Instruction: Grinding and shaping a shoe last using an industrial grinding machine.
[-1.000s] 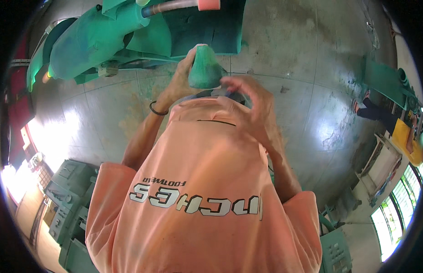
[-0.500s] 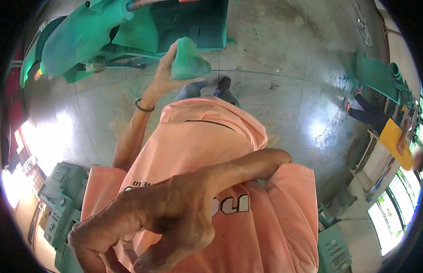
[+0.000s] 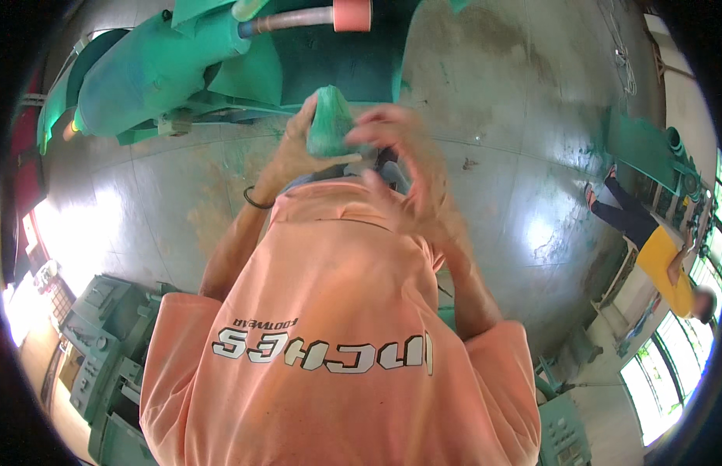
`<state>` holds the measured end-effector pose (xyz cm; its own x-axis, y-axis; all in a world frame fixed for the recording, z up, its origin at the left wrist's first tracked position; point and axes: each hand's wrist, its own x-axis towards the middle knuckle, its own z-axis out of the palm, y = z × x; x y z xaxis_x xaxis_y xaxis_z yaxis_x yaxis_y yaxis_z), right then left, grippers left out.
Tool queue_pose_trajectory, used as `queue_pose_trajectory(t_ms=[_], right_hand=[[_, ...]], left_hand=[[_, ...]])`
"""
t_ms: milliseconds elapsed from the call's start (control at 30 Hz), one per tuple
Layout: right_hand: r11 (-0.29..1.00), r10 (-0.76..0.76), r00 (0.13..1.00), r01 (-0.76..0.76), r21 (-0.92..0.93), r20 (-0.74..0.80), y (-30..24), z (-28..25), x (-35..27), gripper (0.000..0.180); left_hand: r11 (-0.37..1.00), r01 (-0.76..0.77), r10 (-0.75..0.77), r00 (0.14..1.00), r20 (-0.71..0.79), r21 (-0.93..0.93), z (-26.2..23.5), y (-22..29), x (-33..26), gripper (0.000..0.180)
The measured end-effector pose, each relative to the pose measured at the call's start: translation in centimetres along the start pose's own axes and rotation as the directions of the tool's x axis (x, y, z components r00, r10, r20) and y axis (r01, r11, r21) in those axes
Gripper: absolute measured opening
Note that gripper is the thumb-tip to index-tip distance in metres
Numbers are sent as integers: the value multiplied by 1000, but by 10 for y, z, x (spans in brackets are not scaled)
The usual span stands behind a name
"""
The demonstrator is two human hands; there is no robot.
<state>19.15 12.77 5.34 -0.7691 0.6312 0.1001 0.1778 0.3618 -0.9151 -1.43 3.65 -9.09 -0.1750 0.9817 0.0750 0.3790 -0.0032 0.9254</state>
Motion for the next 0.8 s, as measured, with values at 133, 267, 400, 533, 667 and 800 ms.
queue_pose_trajectory(t_ms=[133, 267, 400, 533, 667, 800], right_hand=[[978, 204, 979, -202, -49, 33, 76, 37, -19, 90], [949, 236, 969, -245, 199, 70, 101, 51, 5, 107], [969, 208, 978, -206, 133, -1, 98, 49, 6, 106], [864, 441, 897, -431, 259, 21, 89, 40, 16, 86], [815, 540, 840, -536, 223, 45, 95, 40, 23, 95], [817, 546, 838, -537, 209, 18, 95, 41, 33, 89]], left_hand=[[950, 245, -217, 963, 156, -191, -2, 21, 10, 105], [850, 333, -272, 941, 200, -409, 6, 38, 17, 87], [976, 43, -108, 948, 300, 214, -20, 50, 48, 86], [935, 222, -185, 971, 154, -278, -8, 52, 65, 88], [895, 235, -237, 971, 44, -378, -4, 50, 83, 89], [882, 323, -310, 946, 95, -344, -7, 46, 89, 92]])
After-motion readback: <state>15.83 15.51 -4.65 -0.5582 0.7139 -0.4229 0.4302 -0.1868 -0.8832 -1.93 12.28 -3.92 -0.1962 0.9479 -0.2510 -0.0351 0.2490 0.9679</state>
